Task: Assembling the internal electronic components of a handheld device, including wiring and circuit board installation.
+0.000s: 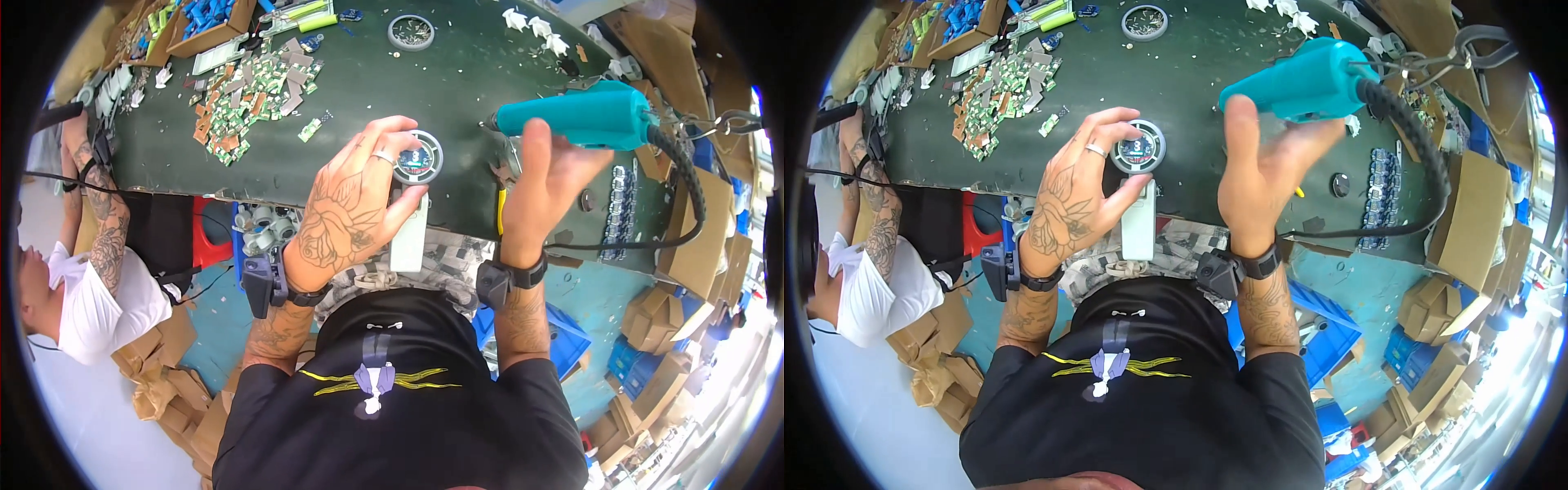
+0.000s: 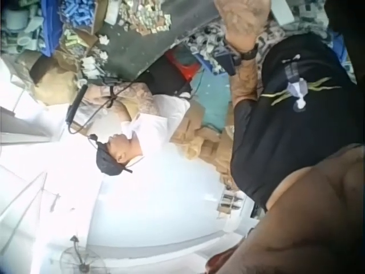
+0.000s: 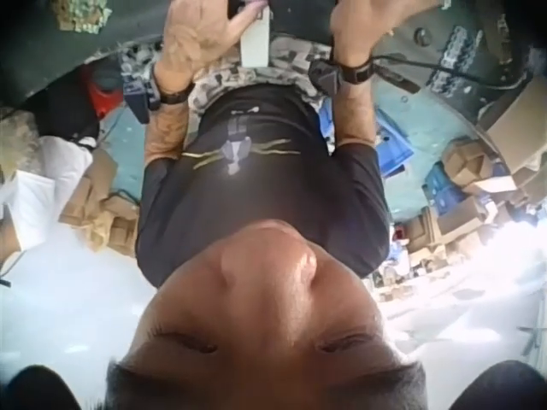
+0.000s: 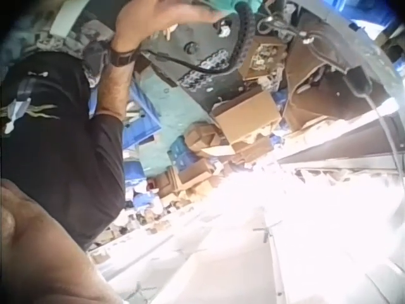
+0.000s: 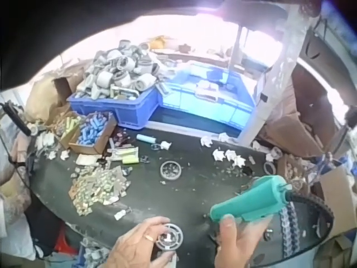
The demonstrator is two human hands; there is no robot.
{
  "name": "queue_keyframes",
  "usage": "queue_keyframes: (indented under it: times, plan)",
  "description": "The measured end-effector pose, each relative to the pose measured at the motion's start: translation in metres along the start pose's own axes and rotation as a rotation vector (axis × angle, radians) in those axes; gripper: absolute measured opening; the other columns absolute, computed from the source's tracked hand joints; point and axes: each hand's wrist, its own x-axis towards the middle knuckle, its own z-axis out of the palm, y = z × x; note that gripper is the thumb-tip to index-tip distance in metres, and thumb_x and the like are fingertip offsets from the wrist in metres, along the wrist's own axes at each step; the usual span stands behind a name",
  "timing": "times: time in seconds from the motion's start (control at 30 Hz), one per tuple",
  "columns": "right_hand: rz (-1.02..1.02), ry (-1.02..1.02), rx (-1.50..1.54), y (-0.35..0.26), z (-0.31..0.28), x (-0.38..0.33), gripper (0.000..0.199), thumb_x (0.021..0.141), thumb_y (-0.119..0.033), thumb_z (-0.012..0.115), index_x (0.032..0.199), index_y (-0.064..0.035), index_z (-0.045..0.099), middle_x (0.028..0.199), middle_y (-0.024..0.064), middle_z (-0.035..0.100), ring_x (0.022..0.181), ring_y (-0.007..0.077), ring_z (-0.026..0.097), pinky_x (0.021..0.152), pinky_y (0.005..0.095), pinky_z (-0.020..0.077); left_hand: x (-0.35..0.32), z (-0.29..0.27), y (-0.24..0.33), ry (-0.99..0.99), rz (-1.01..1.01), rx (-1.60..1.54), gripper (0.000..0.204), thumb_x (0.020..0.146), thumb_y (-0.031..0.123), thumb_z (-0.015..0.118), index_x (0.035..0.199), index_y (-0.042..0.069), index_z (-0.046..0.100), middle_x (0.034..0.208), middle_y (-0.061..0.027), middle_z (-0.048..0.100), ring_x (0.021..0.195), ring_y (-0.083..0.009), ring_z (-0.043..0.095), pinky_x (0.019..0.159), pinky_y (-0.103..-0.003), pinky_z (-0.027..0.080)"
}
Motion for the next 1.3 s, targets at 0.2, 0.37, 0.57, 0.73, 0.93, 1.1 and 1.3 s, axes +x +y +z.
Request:
queue_keyframes:
  times: [0.2,0.37,0.57,0.73,0.93,1.1,1.3]
  plan:
    - [-0.008,-0.016,-0.069,-0.014,-0.012,-0.057,0.065,0.095,-0.005,0.076,0.152,0.0032,0.047,0.126,0.0158,0.058,0.104,0.0229,0.057,0.094,0.0391,0.0486,0.008,-0.004,0.004,-0.067,-0.112,-0.075,0.047,0.086,0.010,0.087,0.125,0.007,0.061,0.143,-0.0142,0.066,0.119,-0.0398,0.071,0.102,-0.046,0.056]
    - [0.131,-0.249,-0.084,-0.018,-0.002,-0.072,0.052,0.090,-0.001,0.079,0.140,-0.0015,0.064,0.125,0.0179,0.060,0.102,0.0271,0.061,0.086,0.0384,0.0530,0.008,-0.006,0.003,-0.110,-0.157,-0.144,0.045,0.085,0.002,0.087,0.120,0.004,0.059,0.146,-0.0174,0.064,0.126,-0.0321,0.071,0.105,-0.043,0.059]
    - [0.134,-0.447,-0.109,-0.016,0.001,-0.063,0.048,0.091,-0.004,0.080,0.138,-0.0099,0.072,0.136,0.0165,0.062,0.103,0.0308,0.066,0.084,0.0401,0.0574,0.003,-0.005,-0.004,-0.056,-0.028,-0.258,0.036,0.085,-0.007,0.082,0.111,0.002,0.059,0.150,-0.0211,0.061,0.133,-0.0335,0.069,0.112,-0.044,0.059]
    - [0.124,-0.413,-0.106,-0.012,0.003,-0.065,0.047,0.090,-0.005,0.082,0.136,-0.0108,0.073,0.135,0.0161,0.063,0.100,0.0293,0.067,0.083,0.0407,0.0576,-0.001,-0.011,-0.013,0.067,0.181,-0.080,0.027,0.084,-0.006,0.084,0.106,0.005,0.070,0.125,-0.0131,0.073,0.116,-0.0369,0.072,0.096,-0.045,0.059]
    - [0.112,-0.422,-0.093,-0.012,0.005,-0.065,0.048,0.088,-0.005,0.084,0.135,-0.0119,0.074,0.135,0.0149,0.063,0.101,0.0291,0.067,0.082,0.0399,0.0579,-0.010,-0.002,-0.016,0.208,0.375,0.197,0.038,0.075,-0.010,0.086,0.108,0.008,0.077,0.106,-0.0056,0.076,0.096,-0.0307,0.070,0.079,-0.042,0.059]
    - [0.129,-0.421,-0.121,-0.014,0.003,-0.067,0.048,0.087,-0.005,0.085,0.134,-0.0130,0.075,0.134,0.0142,0.063,0.100,0.0279,0.067,0.082,0.0393,0.0579,-0.021,0.006,-0.026,0.269,0.406,0.193,0.041,0.072,-0.010,0.086,0.108,0.008,0.077,0.108,-0.0058,0.077,0.093,-0.0302,0.071,0.077,-0.041,0.060]
    - [0.044,-0.432,-0.128,-0.013,0.000,-0.066,0.040,0.086,-0.006,0.087,0.125,-0.0133,0.079,0.140,0.0129,0.063,0.106,0.0288,0.063,0.082,0.0374,0.0564,-0.029,0.015,-0.027,0.337,0.364,0.113,0.041,0.074,-0.010,0.089,0.108,0.007,0.075,0.109,-0.0085,0.077,0.094,-0.0315,0.074,0.078,-0.040,0.062]
